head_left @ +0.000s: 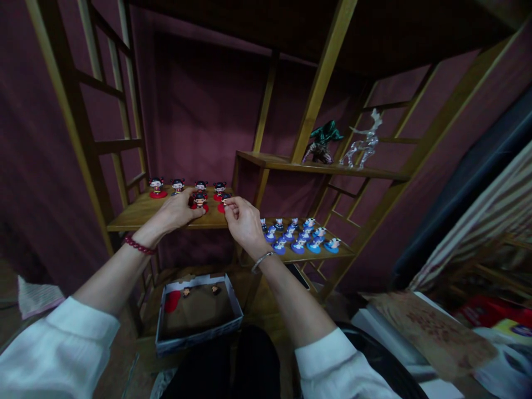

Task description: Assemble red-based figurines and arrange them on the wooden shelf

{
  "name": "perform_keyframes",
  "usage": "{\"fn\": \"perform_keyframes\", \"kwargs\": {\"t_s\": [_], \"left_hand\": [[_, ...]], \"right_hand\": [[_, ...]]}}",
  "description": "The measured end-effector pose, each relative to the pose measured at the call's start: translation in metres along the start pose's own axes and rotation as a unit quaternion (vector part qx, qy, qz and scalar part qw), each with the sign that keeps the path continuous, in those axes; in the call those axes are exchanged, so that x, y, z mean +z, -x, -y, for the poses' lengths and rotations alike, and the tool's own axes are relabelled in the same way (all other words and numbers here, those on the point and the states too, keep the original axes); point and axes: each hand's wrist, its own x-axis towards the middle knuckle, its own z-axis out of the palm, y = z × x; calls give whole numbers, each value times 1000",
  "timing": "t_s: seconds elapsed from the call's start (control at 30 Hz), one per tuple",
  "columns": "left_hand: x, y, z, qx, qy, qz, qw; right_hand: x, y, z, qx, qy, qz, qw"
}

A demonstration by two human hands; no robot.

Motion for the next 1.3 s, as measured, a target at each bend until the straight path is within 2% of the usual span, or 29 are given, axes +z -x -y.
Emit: {"fn": "perform_keyframes", "kwargs": {"t_s": [0.13,0.4,0.6,0.9,1.03,1.17,1.3], "left_hand": [[-7,5,-8,-18,-80,-5,997],[-14,9,-10,-47,-115,4,992],[-9,5,-15,-39,-115,-6,993],[2,-7,-24,-14,-101,29,994],[-2,-10,-19,0,-60,41,997],[-17,-12,-4,10,27,57,998],[-30,-13,10,-20,-4,49,999]], "right_hand": [[0,0,0,-2,-10,-11,1000],[0,0,-2,-6,-27,-9,1000],[0,0,-4,-9,-32,-14,999],[0,0,-4,2,-39,-11,999],[-1,0,-2,-1,-34,-10,999],[-1,-1,-1,-2,-31,-5,1000],[-1,-1,-1,3,-27,-6,1000]]}}
